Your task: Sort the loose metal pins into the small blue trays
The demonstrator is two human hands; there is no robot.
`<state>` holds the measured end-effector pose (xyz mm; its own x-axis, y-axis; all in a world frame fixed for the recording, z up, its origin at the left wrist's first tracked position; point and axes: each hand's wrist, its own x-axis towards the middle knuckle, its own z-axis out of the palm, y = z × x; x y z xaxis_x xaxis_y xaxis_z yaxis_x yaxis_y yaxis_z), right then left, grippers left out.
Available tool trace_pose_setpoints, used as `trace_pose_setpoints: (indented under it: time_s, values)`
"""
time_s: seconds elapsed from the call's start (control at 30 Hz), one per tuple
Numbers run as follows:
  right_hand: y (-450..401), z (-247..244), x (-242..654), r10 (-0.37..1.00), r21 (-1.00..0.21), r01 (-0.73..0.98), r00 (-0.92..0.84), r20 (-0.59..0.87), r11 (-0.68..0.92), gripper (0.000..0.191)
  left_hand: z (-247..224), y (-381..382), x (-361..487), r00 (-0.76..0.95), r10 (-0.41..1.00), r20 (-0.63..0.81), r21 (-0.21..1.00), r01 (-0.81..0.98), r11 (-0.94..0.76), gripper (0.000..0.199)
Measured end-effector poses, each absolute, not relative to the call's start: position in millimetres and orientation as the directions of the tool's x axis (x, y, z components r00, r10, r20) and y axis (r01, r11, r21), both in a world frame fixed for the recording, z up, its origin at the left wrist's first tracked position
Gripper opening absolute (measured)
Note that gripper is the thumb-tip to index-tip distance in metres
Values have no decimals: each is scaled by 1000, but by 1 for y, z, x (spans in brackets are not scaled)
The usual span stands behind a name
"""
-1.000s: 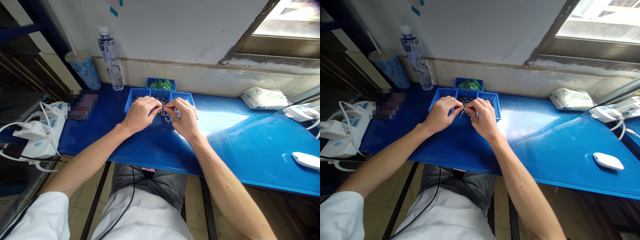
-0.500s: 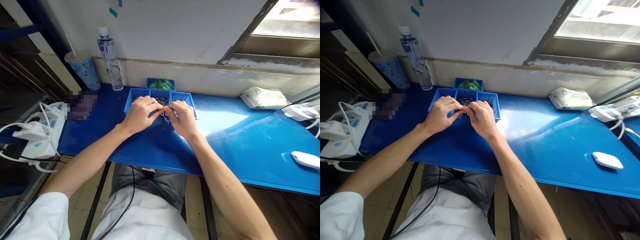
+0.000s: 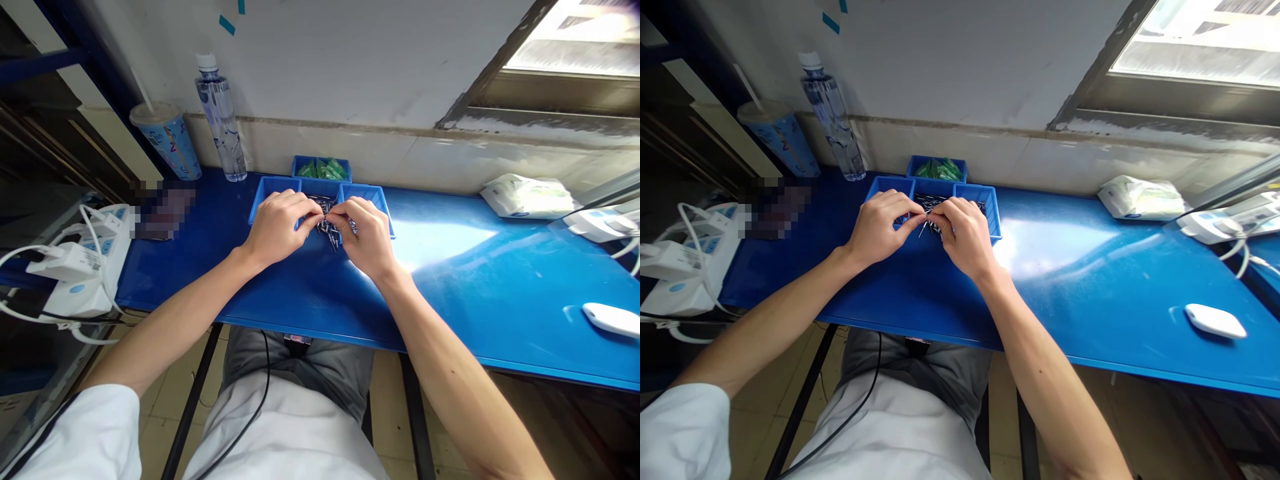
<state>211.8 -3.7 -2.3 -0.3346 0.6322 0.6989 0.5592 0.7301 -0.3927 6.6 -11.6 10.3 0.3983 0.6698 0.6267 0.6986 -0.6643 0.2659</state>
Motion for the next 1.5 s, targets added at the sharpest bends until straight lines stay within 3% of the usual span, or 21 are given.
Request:
trace_pose_setpoints:
  time_s: [0.53,1.5]
  values:
    - [-3,-2,213,602,-421,480,-322,731,769,17,11,-10,6,403,679,613,309,669,-676,17]
    - [-7,0,212,635,-429,515,-337,695,742,14,11,-10,4,422,653,630,314,630,-710,15]
